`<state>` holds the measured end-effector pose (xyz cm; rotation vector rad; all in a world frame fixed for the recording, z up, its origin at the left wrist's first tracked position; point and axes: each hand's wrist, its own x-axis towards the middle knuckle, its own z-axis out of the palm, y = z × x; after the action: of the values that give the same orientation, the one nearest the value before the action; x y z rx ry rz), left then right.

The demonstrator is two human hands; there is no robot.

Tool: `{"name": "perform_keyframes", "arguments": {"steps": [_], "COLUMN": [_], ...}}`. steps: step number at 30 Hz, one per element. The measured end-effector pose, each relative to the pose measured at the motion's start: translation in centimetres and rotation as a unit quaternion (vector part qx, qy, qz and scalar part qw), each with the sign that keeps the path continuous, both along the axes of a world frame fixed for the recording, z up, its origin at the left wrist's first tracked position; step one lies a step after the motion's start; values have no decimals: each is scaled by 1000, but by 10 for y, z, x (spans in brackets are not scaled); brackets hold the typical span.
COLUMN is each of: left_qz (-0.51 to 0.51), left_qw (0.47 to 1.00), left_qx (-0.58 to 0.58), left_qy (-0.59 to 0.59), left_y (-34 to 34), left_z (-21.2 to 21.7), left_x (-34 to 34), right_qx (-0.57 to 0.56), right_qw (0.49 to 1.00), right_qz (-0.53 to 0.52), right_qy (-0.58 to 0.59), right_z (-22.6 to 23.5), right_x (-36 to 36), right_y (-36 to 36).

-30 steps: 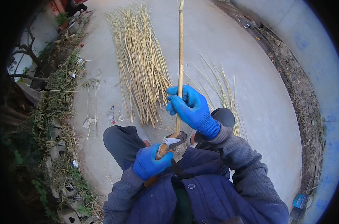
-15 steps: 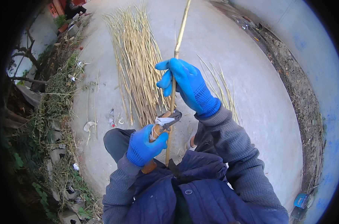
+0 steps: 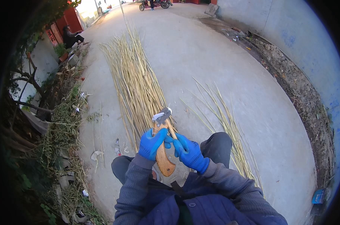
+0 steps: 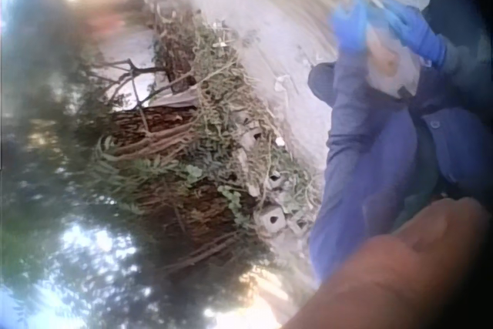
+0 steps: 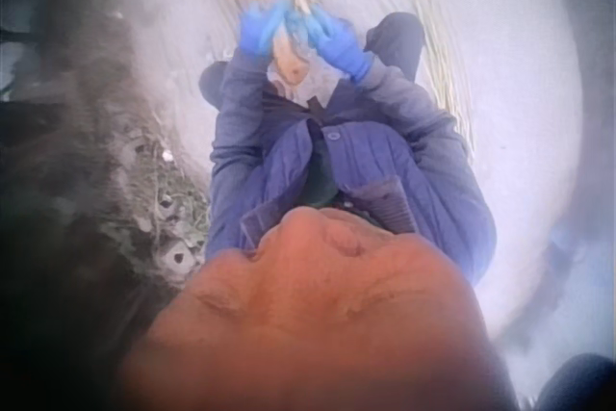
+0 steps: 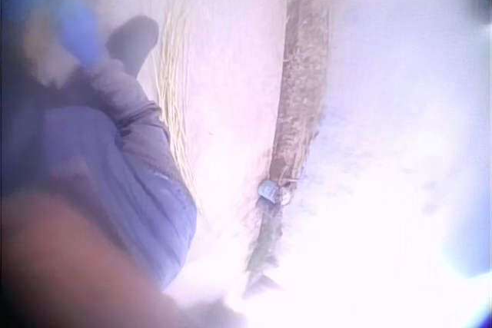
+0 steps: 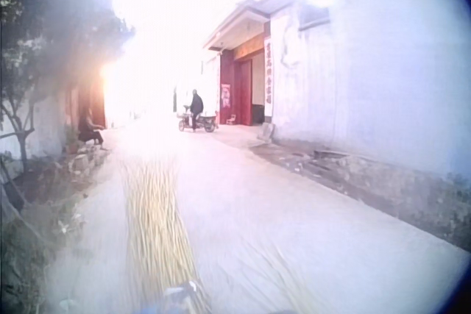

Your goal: The person sits on the ground and uses pruning shears to trim the ends of thin wooden sticks one by one. Trimmed pieces are set aside while the person continues processing the pile.

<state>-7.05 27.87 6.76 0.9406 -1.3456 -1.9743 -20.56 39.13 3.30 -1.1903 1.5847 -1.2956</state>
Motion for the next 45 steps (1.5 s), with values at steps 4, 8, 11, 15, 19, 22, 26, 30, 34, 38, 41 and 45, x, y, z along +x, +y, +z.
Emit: {"name": "perform_keyframes", "arguments": {"steps": [4, 8, 11, 15, 19, 22, 26, 30, 34, 38, 41, 45], "left_qz": [12, 85, 155, 148, 74, 90, 57, 43, 184, 162, 164, 109], "left_qw": [993, 983, 982, 986, 988, 989, 990, 987, 980, 985, 984, 989], "left_qx": [101, 98, 35, 38, 49, 61, 104, 123, 62, 55, 56, 64], "left_qy": [54, 128, 99, 63, 129, 97, 78, 97, 32, 27, 43, 82], "left_y": [-9, -90, -150, -159, -122, -84, -40, -42, -141, -204, -185, -120], "left_z": [-21, -30, -31, -41, -44, -43, -50, -72, -74, -70, -73, -70], "left_x": [0, 10, 23, 14, -12, -23, -34, -35, 10, 53, 42, -3], "right_qx": [-86, -58, -4, 54, 158, 137, 162, 48, 56, 220, 285, 150], "right_qw": [970, 941, 928, 932, 966, 981, 977, 971, 975, 955, 940, 962], "right_qz": [5, 74, 105, 118, 86, 115, 141, 136, 161, 148, 165, 196], "right_qy": [227, 326, 358, 338, 184, 69, 21, 191, 142, 130, 87, 118], "right_z": [-5, -3, 7, 20, 33, 33, 22, 1, -2, 17, 25, 24], "right_x": [-16, -40, -70, -92, -97, -92, -80, -68, -71, -98, -110, -104], "right_y": [3, 79, 163, 217, 165, 87, 10, 4, 118, 242, 243, 147]}}
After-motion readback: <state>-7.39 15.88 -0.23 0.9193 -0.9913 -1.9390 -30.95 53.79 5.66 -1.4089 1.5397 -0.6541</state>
